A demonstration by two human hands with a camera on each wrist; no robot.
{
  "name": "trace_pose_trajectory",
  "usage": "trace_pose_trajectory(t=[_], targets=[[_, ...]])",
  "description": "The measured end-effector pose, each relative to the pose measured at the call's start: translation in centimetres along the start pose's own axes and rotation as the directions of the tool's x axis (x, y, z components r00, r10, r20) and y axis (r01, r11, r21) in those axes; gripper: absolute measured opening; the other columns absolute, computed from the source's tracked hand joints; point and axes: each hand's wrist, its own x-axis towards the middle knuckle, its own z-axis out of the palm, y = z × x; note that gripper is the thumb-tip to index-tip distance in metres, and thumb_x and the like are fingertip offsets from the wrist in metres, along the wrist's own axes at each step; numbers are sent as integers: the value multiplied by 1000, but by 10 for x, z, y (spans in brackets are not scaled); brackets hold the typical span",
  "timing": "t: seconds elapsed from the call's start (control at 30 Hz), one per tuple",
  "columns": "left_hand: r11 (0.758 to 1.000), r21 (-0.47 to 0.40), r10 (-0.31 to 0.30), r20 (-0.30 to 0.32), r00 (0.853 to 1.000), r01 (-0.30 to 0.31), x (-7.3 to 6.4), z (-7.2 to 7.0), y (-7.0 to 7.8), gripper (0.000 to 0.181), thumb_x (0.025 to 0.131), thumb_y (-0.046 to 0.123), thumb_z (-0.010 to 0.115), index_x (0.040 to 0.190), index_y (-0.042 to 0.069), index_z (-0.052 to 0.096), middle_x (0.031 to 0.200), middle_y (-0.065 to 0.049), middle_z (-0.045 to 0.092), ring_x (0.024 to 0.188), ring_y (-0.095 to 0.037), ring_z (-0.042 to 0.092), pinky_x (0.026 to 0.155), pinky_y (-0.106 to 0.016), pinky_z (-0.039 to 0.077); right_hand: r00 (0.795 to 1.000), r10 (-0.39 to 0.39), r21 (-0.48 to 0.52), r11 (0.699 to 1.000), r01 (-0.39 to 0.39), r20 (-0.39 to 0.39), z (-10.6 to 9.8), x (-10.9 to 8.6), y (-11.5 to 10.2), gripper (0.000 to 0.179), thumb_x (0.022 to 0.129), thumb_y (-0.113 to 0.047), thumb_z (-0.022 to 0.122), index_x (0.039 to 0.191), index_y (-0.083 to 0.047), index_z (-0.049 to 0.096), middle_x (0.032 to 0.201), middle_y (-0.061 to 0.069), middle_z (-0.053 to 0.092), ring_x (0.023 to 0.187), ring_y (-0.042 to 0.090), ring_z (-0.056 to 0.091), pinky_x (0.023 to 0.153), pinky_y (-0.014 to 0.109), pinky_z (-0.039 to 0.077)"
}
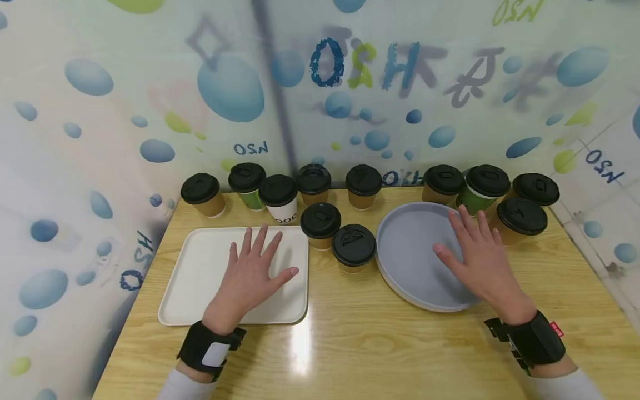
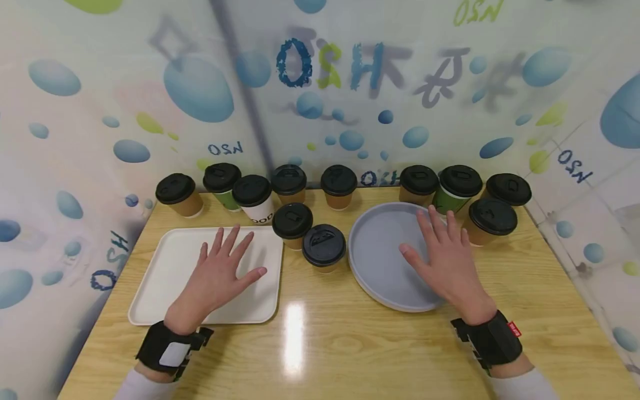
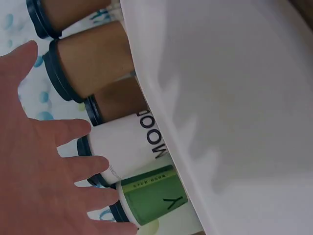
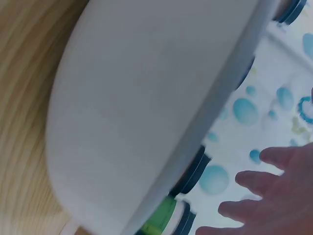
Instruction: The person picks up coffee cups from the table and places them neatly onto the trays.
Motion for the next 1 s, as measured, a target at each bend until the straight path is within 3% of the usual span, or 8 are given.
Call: trace_pose_trajectory(t=[0.13, 0.27, 0.37, 0.53, 0.63, 0.73, 0.87, 1.0], targets=[[999, -10, 45, -6, 999, -45, -3, 2, 9, 75, 95, 55, 68, 150, 6, 54, 158, -24, 42, 147, -49, 33, 112, -71, 29, 998, -55, 12, 998, 55, -41, 4, 0, -15, 77, 102, -47, 62, 157, 3, 38, 163, 29, 30, 150, 54, 20, 115, 73, 19], [995, -59, 76, 22, 997, -75, -4, 10, 18, 50, 96, 42, 74, 126, 3, 69, 123, -18, 65, 114, -37, 62, 95, -52, 53, 987, -128, -18, 992, 127, -95, 14, -1, -30, 65, 97, -38, 71, 144, 3, 55, 152, 29, 46, 142, 53, 37, 113, 66, 31], [993, -90, 81, 74, 994, -74, -3, 17, 25, 36, 95, 38, 75, 109, 5, 73, 101, -9, 63, 92, -26, 62, 78, -42, 56, 983, -153, -32, 988, 151, -97, 23, -5, -43, 50, 94, -33, 75, 130, 1, 67, 141, 24, 57, 132, 47, 49, 107, 62, 40], [993, -83, 88, 132, 987, -78, -1, 24, 33, 31, 95, 37, 76, 102, 7, 73, 92, -4, 60, 85, -22, 58, 73, -38, 54, 986, -165, -50, 985, 165, 8, 39, -10, -68, 29, 94, -30, 77, 108, -5, 74, 110, 11, 68, 104, 32, 64, 89, 49, 54], [995, -64, 89, 142, 986, -81, 2, 26, 36, 32, 95, 38, 76, 103, 7, 73, 91, -5, 60, 83, -22, 57, 72, -37, 54, 976, -211, -99, 972, 215, 45, 51, -12, -78, 24, 93, -28, 79, 101, -6, 73, 96, 6, 67, 87, 25, 65, 74, 42, 57], [996, -51, 85, 146, 986, -78, 4, 28, 37, 33, 95, 38, 76, 105, 7, 74, 93, -6, 62, 85, -23, 59, 73, -38, 54, 960, -278, -161, 947, 278, 20, 60, -13, -83, 20, 92, -23, 79, 87, -8, 67, 79, 3, 57, 69, 19, 58, 58, 36, 52], [996, -50, 86, 144, 986, -79, 5, 29, 36, 33, 95, 37, 76, 109, 7, 74, 97, -8, 64, 90, -26, 62, 76, -41, 55, 939, -340, -220, 921, 322, -51, 63, -15, -84, 34, 90, -14, 78, 70, -13, 51, 64, -1, 39, 53, 16, 47, 45, 32, 41], [994, -52, 104, 131, 986, -98, 5, 29, 35, 31, 95, 35, 76, 109, 8, 75, 98, -8, 65, 90, -26, 63, 76, -41, 56, 924, -365, -265, 907, 327, -110, 62, -21, -82, 45, 86, -11, 78, 62, -16, 40, 58, -2, 33, 45, 16, 42, 38, 33, 35]])
